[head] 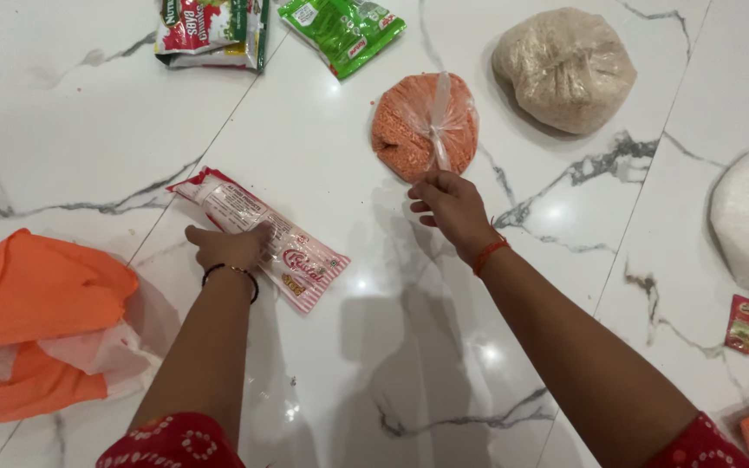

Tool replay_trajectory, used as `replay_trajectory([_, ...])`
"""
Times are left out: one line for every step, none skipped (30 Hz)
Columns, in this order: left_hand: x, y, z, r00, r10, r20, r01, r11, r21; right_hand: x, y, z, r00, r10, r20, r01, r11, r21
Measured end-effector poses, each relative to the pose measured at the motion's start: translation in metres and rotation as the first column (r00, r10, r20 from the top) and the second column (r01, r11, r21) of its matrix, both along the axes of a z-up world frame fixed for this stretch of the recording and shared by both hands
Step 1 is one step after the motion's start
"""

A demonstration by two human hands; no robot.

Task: The person organizes groceries on a tiled floor, moving and inspecting various packaged items including salt, noodles, and grains. They open a plastic bag containing red lentils, spill some, and then gather the spilled lentils back into the bag.

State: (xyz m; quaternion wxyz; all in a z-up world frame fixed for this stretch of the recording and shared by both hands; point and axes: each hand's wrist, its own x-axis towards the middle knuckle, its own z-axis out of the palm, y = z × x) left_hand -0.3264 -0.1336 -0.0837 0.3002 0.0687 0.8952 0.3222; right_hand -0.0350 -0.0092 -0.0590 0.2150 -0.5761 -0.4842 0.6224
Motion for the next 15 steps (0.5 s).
replay_trajectory([0.002,0.002,-0.004,0.996,0.039,0.080,-0.041,0.999,0.026,-0.001,0.000,0.002,1.000,0.003,-0.009,-0.003,1.000,0.000])
replay_trajectory([0.007,0.006,-0.009,0.984,0.075,0.161,-0.083,0.995,0.048,-0.001,0.001,0.005,1.000,0.000,-0.010,0.000,1.000,0.003])
replay_trajectory([0.010,0.009,-0.012,0.965,0.107,0.240,-0.126,0.990,0.063,-0.001,0.000,0.006,1.000,-0.005,-0.013,0.005,1.000,0.002])
replay_trajectory([0.011,0.014,-0.016,0.949,0.076,0.307,-0.113,0.988,0.106,0.001,0.000,0.008,1.000,-0.010,-0.015,0.010,1.000,0.001])
replay_trajectory([0.013,0.020,-0.019,0.928,0.040,0.369,-0.102,0.983,0.150,0.003,0.001,0.010,1.000,0.001,-0.006,-0.001,1.000,0.001])
replay_trajectory([0.016,0.023,-0.022,0.903,0.001,0.429,-0.094,0.976,0.195,0.007,0.002,0.013,1.000,0.012,0.004,-0.012,1.000,0.001])
replay_trajectory([0.019,0.024,-0.024,0.950,-0.037,0.311,-0.021,0.983,0.182,0.011,0.002,0.016,1.000,0.021,0.013,-0.021,1.000,0.001])
replay_trajectory([0.023,0.025,-0.025,0.978,-0.082,0.190,0.051,0.986,0.161,0.015,0.000,0.019,0.996,0.069,0.059,-0.069,0.998,-0.007])
replay_trajectory([0.028,0.029,-0.025,0.989,-0.132,0.067,0.122,0.983,0.137,0.019,0.000,0.022,0.988,0.117,0.105,-0.116,0.993,-0.012])
replay_trajectory([0.035,0.031,-0.024,0.980,-0.200,0.020,0.195,0.970,0.148,0.022,0.001,0.026,0.975,0.164,0.150,-0.163,0.986,-0.019])
replay_trajectory([0.043,0.031,-0.023,0.964,-0.264,-0.029,0.265,0.951,0.156,0.025,0.002,0.028,0.972,0.173,0.158,-0.176,0.984,0.004])
replay_trajectory([0.050,0.033,-0.020,0.942,-0.327,-0.078,0.335,0.929,0.160,0.028,0.003,0.031,0.969,0.182,0.165,-0.189,0.982,0.028])
replay_trajectory([0.055,0.034,-0.014,0.891,-0.437,-0.122,0.452,0.877,0.164,0.030,0.004,0.035,0.967,0.191,0.171,-0.202,0.978,0.051])
replay_trajectory([0.062,0.036,-0.007,0.826,-0.539,-0.166,0.562,0.811,0.162,0.034,0.004,0.039,0.962,0.177,0.208,-0.211,0.965,0.156])
replay_trajectory([0.068,0.040,0.001,0.746,-0.631,-0.213,0.664,0.731,0.156,0.037,0.005,0.044,0.957,0.156,0.243,-0.220,0.939,0.263])
